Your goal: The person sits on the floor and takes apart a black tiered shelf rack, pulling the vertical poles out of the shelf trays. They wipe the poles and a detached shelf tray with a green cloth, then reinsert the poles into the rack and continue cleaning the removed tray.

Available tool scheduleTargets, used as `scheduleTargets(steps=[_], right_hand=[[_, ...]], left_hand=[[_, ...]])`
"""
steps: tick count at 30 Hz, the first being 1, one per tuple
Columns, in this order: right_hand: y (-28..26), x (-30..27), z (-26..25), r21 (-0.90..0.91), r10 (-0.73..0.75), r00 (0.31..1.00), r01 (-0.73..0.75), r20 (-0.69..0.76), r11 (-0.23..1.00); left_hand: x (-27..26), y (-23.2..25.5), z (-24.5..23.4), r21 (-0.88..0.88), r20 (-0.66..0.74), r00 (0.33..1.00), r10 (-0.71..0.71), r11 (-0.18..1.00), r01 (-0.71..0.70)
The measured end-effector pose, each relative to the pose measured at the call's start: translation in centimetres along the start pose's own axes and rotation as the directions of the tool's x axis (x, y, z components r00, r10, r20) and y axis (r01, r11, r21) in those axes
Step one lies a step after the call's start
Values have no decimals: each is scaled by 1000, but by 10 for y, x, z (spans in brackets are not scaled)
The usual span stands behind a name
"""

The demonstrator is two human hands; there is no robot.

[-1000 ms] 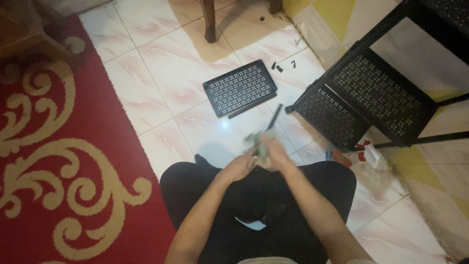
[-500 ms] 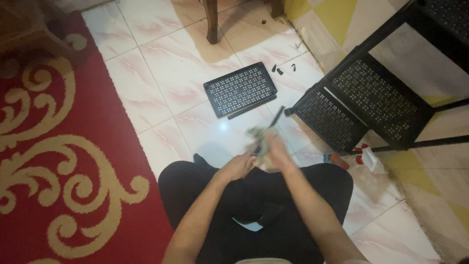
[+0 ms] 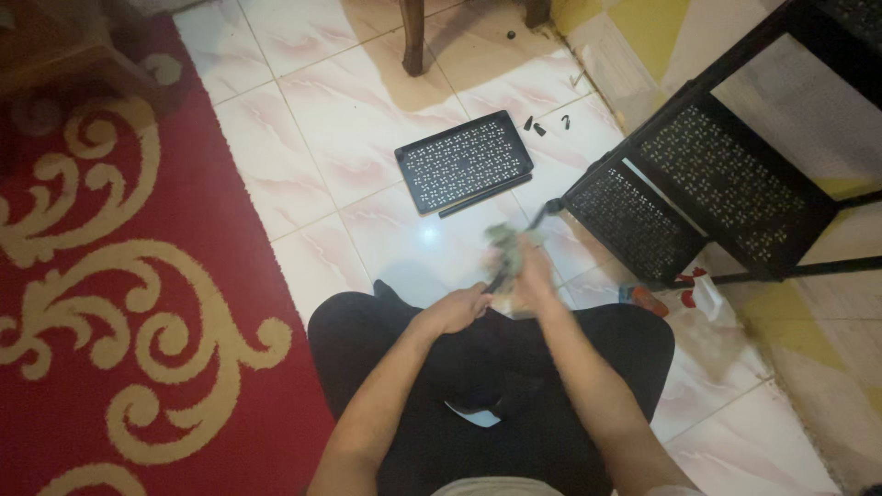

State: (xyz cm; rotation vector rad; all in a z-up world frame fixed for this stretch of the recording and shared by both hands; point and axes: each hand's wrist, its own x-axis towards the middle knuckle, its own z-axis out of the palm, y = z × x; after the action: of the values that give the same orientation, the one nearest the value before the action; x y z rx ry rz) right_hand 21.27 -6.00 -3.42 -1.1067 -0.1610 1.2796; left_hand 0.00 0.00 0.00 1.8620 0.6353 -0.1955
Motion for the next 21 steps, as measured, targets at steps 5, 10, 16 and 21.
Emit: scheduleTargets(steps=[5, 10, 16, 21], right_hand=[[-15, -17, -3, 149, -201, 980, 198, 0, 969], [61, -45, 10, -87, 104, 989, -95, 106, 992], [-49, -4, -28, -46, -399, 859, 406, -320, 913], [-66, -59, 4, -698, -755, 381, 702, 533, -138]], left_hand=[[-1, 0, 5, 145, -49, 989, 140, 981, -132], [7, -1, 4, 140, -236, 963, 130, 985, -99], [-14, 21, -3, 232, -220, 974, 50, 973, 2], [-12, 28, -16, 261, -413, 904, 109, 965, 2]])
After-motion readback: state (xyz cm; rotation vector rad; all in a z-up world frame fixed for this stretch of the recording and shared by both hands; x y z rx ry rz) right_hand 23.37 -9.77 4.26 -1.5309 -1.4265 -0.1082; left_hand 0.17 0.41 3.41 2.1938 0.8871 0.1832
